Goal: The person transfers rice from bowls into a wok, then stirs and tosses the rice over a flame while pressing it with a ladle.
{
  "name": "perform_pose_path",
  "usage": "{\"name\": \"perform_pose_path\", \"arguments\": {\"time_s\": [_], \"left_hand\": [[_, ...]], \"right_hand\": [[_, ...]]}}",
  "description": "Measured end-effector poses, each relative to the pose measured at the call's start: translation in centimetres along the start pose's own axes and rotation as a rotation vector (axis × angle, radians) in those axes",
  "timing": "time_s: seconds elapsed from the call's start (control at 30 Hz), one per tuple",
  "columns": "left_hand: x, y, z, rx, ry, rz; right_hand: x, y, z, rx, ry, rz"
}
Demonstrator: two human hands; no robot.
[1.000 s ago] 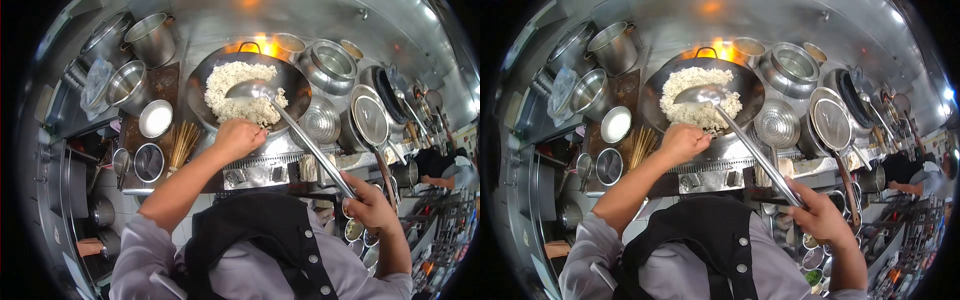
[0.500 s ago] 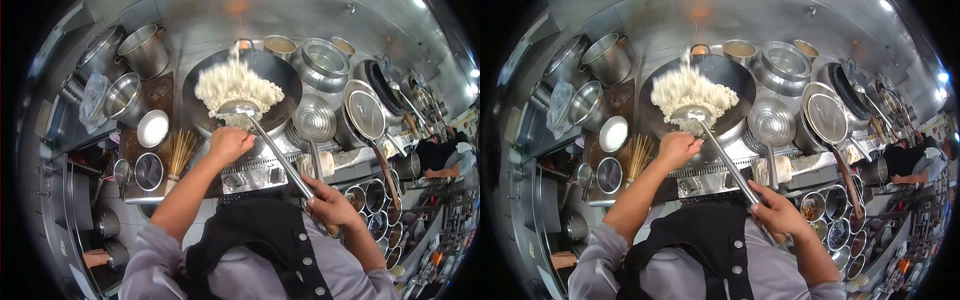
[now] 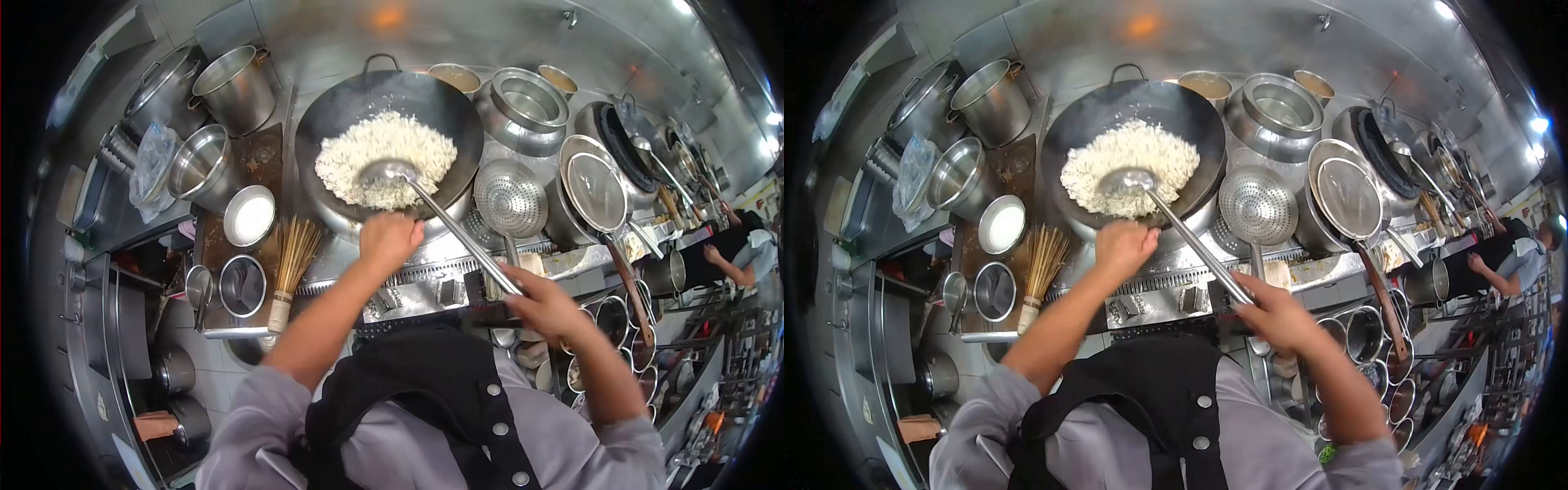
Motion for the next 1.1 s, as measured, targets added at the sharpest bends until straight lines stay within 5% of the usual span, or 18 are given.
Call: {"name": "perform_pose_path", "arguments": {"time_s": [0.1, 0.13, 0.23, 0.4, 0.5, 0.57, 0.63, 0.67, 0.7, 0.77, 0.83, 1.1], "left_hand": [[7.7, 3.3, -0.8, 0.013, -0.128, -0.108], [9.7, 3.9, 0.9, 0.101, -0.152, -0.146], [5.1, 2.8, 4.9, -0.026, -0.112, -0.176], [-1.1, 0.3, 6.9, 0.167, -0.085, -0.134], [0.0, -0.1, 3.4, 0.188, -0.128, -0.180], [1.6, 0.0, -0.3, -0.037, 0.025, -0.090], [7.4, 2.8, -0.4, -0.006, -0.038, -0.168], [9.4, 3.4, 0.9, 0.090, 0.007, -0.194], [10.2, 3.7, 2.9, 0.182, 0.050, -0.220], [5.7, 1.9, 5.0, -0.069, -0.221, -0.103], [2.1, -1.5, 5.6, 0.059, -0.017, -0.153], [-1.1, -4.1, 1.9, 0.155, 0.096, -0.144]], "right_hand": [[-2.9, 1.5, -5.1, 0.395, 0.414, 0.578], [-1.4, 1.3, -4.5, 0.398, 0.420, 0.592], [4.2, 2.8, -2.3, -0.256, -0.135, -0.002], [10.5, 0.2, 0.3, -0.212, -0.208, -0.102], [6.6, -0.6, 0.4, -0.008, -0.086, -0.159], [0.2, 1.2, -2.3, -0.013, -0.010, -0.062], [-2.3, 2.0, -3.8, 0.447, 0.456, 0.581], [-0.9, 2.3, -3.7, 0.449, 0.458, 0.586], [1.2, 2.7, -3.2, 0.303, 0.346, 0.505], [4.8, 3.6, -2.8, 0.164, 0.190, 0.403], [6.1, 5.3, -2.8, -0.159, -0.040, 0.036], [3.6, 1.5, -3.5, -0.167, -0.066, -0.033]]}}
Point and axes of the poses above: each hand's wrist, its own x-axis away from the middle knuckle, its own z-axis out of the back of the hand, y = z × x, the point moved 5 cm from there along -x, towards the middle knuckle, and after that the axes turned 13 degrees about -z, right-handed, at the moved point
